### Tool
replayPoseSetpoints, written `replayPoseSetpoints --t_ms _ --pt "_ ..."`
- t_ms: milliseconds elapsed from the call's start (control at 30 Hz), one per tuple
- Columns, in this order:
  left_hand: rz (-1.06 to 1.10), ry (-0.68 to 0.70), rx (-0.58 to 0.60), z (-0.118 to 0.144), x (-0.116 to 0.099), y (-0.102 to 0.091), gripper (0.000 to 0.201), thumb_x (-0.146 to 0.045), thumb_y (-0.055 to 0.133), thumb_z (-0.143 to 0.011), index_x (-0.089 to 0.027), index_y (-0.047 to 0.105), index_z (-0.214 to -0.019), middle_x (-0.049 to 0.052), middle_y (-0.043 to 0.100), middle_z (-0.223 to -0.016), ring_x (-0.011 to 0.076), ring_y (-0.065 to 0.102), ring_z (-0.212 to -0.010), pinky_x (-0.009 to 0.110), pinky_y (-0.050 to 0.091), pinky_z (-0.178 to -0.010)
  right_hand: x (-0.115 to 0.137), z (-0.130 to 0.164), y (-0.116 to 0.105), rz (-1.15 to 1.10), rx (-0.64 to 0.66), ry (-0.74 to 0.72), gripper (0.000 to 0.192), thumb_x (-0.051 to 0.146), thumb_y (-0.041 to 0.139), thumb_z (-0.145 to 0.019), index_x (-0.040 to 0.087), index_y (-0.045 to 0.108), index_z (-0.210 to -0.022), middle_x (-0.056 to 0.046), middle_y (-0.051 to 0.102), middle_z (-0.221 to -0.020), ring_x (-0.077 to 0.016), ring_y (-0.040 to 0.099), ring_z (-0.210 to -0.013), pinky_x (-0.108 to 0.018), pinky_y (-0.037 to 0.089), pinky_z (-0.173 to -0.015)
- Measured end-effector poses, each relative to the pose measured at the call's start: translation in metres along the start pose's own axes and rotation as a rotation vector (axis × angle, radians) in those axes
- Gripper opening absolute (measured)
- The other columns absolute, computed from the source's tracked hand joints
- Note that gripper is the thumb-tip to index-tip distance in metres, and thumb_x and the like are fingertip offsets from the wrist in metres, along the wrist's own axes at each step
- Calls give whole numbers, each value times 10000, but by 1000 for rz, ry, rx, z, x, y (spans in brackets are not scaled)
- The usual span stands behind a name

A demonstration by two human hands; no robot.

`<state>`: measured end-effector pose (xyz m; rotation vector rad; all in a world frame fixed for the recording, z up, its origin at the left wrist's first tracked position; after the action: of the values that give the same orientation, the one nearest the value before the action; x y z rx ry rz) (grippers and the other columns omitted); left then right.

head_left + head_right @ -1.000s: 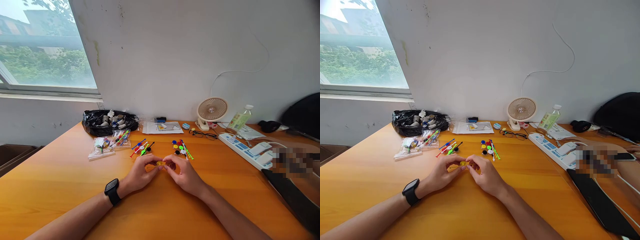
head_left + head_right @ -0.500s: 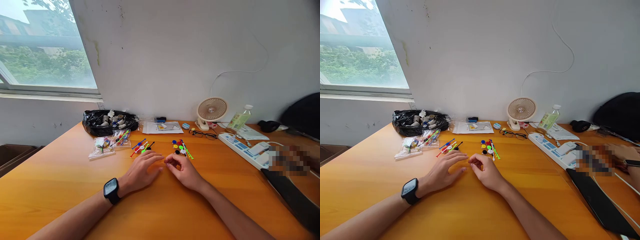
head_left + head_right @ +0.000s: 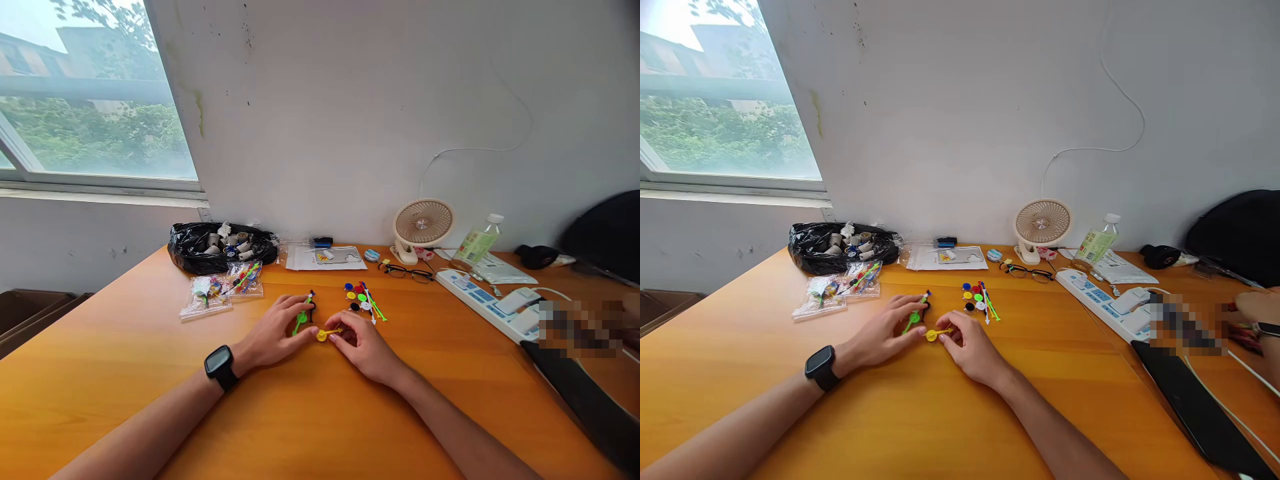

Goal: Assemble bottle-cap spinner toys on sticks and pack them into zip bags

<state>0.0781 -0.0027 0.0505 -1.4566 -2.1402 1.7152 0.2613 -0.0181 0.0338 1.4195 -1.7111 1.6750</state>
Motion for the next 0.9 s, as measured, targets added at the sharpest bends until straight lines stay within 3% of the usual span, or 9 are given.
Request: replayPoseSetpoints --t_ms 133,233,333,433,567,767,900 --pt "164 168 91 3 -30 10 393 -366 663 -971 -277 670 -1354 101 690 -1352 272 625 -1248 422 522 -1078 18 3 -7 169 -45 -138 277 165 642 -908 236 660 -1175 -83 666 -1160 -238 648 -1064 -384 544 -941" --pt "268 164 95 5 -32 14 344 -297 635 -990 -286 684 -1330 80 705 -1328 239 651 -1229 378 528 -1075 25 6 -11 300 -49 -220 542 151 688 -859 271 597 -1380 -113 588 -1405 -305 516 -1340 -505 419 -1154" --pt "341 148 93 5 -29 16 343 -286 662 -975 -266 685 -1316 81 697 -1334 228 663 -1222 354 529 -1079 24 8 -7 341 35 -239 675 158 703 -853 285 527 -1492 -104 596 -1450 -315 497 -1368 -533 399 -1178" --pt "332 123 62 4 -25 13 321 -296 653 -982 -261 690 -1299 91 678 -1339 227 656 -1220 361 532 -1078 22 8 -5 299 77 -224 619 154 646 -904 261 524 -1502 -100 663 -1382 -283 595 -1268 -485 474 -1117" --pt "205 52 29 3 -18 10 447 -392 715 -938 -279 647 -1364 110 599 -1443 279 581 -1322 432 495 -1130 20 6 -8 252 50 -192 494 129 606 -925 260 617 -1401 -86 699 -1345 -259 657 -1209 -426 525 -1052" --pt "267 57 113 5 -24 14 407 -380 657 -979 -269 628 -1370 85 713 -1254 235 680 -1124 369 564 -994 25 7 -11 325 32 -194 394 205 680 -892 251 679 -1283 -74 749 -1247 -269 697 -1135 -411 543 -990" --pt "131 33 -3 1 -15 -1 474 -466 691 -944 -265 631 -1369 115 638 -1396 295 596 -1292 448 499 -1108 34 10 -17 420 -24 -229 375 316 751 -843 253 695 -1208 -72 762 -1171 -284 696 -1082 -420 544 -943"
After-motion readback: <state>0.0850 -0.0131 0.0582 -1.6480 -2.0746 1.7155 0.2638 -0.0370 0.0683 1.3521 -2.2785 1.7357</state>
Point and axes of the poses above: each hand's wrist, its own z-axis away from the middle knuckle, its own y-axis out of the palm, x = y × z, the point moved 7 cm from there along -z, towards the middle knuckle
